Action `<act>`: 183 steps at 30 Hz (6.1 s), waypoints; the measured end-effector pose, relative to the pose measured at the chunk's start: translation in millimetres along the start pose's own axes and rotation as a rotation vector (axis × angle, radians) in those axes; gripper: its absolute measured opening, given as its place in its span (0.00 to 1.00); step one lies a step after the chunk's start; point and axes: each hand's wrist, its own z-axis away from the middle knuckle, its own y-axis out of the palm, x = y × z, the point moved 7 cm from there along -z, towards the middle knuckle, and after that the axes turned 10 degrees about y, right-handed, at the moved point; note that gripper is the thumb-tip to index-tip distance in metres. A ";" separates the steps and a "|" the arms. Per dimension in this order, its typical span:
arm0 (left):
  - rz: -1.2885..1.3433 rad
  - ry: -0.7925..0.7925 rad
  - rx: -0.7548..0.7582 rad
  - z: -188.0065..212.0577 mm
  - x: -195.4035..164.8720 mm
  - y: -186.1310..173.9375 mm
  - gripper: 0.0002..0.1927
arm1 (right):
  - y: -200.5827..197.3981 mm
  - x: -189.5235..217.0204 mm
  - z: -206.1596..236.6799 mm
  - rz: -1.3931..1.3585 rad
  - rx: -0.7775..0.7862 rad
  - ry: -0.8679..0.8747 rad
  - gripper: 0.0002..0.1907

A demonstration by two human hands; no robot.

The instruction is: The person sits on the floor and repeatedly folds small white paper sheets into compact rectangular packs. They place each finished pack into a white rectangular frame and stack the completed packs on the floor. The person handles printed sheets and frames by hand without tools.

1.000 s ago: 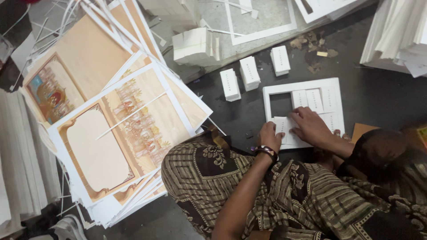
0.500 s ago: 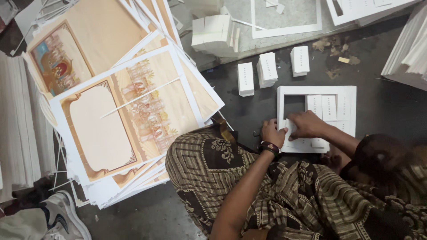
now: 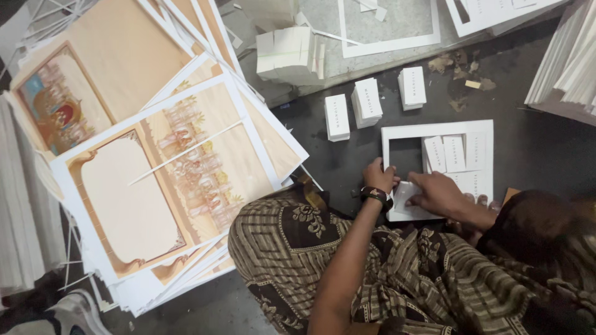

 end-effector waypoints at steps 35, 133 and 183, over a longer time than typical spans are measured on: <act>-0.512 0.430 -0.193 19.1 -88.9 -28.1 0.16 | -126.7 -81.6 -5.6 -0.450 -0.461 0.132 0.23; 0.044 -0.006 0.001 35.2 -3.3 43.9 0.26 | -167.8 -7.8 -143.5 -0.501 -0.343 0.229 0.35; -0.660 -0.175 -0.062 -8.7 -75.1 83.7 0.37 | -58.6 -154.7 -26.2 -1.113 -0.281 0.566 0.24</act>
